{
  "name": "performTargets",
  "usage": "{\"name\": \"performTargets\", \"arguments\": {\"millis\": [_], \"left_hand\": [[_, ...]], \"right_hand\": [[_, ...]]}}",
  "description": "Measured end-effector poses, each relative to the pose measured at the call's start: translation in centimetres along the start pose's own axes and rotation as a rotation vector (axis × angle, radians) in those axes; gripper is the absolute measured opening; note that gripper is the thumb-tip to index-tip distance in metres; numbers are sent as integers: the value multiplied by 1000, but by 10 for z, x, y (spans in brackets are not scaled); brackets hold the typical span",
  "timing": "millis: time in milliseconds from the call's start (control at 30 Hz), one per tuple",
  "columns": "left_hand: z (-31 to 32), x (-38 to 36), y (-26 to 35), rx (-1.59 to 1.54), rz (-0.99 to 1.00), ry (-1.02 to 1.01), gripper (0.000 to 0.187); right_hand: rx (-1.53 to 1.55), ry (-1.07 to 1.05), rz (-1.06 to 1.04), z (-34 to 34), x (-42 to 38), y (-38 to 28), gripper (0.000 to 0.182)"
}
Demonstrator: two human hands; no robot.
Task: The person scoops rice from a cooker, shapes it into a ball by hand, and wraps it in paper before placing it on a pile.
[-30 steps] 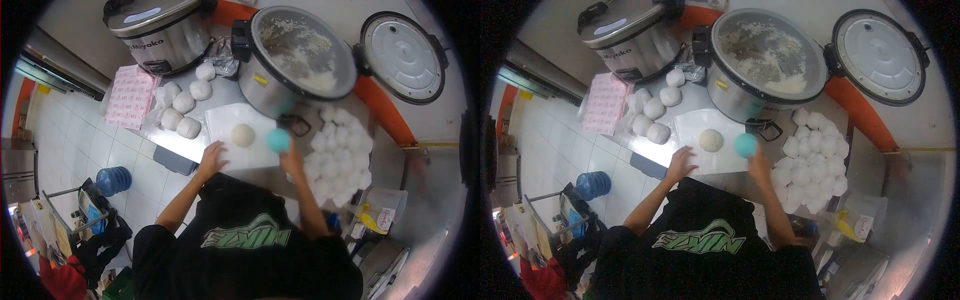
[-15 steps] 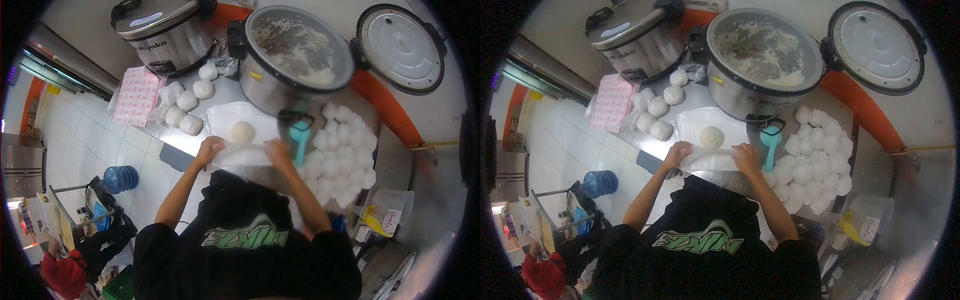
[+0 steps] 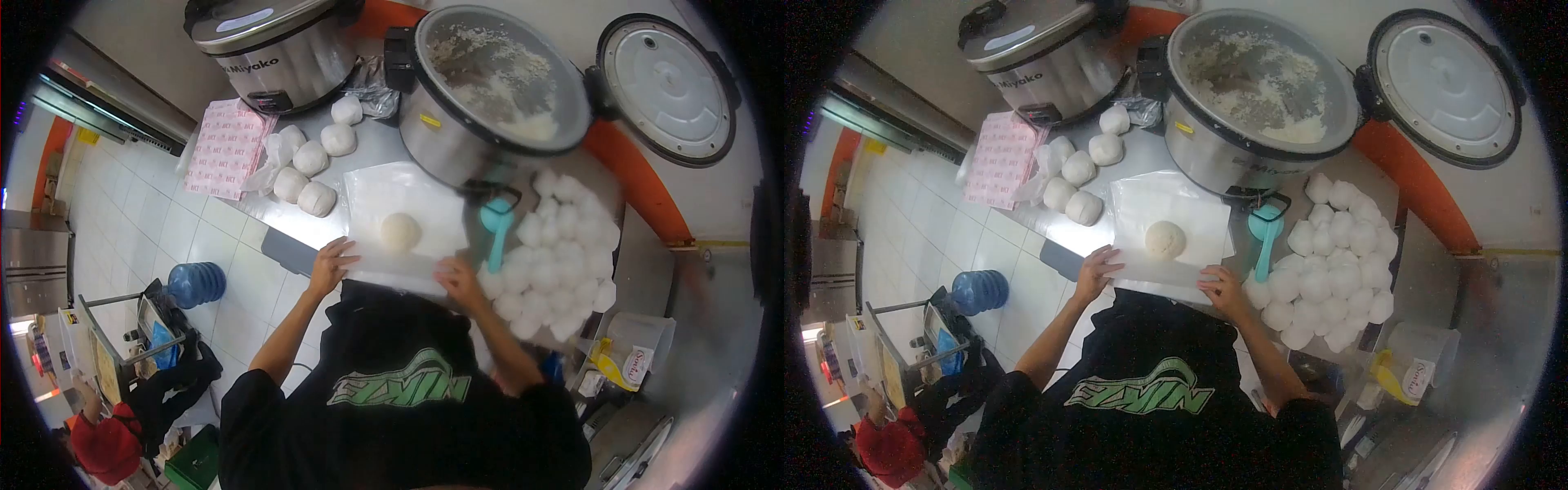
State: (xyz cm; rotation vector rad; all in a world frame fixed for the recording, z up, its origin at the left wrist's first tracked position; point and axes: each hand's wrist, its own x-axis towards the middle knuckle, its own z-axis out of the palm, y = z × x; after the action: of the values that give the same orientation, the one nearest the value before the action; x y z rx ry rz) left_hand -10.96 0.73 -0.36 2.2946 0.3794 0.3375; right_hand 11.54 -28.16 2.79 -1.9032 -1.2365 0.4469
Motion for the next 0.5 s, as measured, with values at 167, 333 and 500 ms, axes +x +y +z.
{"name": "performTargets", "arguments": {"millis": [167, 333, 500], "left_hand": [[5, 27, 4, -499, -429, 128, 19], [9, 71, 8, -208, -693, 103, 37], [-8, 75, 37, -118, -856, 223, 37]], "right_hand": [[463, -40, 603, 3, 5, 14, 18], [903, 89, 867, 13, 34, 43, 25], [406, 84, 804, 6, 47, 43, 28]]}}
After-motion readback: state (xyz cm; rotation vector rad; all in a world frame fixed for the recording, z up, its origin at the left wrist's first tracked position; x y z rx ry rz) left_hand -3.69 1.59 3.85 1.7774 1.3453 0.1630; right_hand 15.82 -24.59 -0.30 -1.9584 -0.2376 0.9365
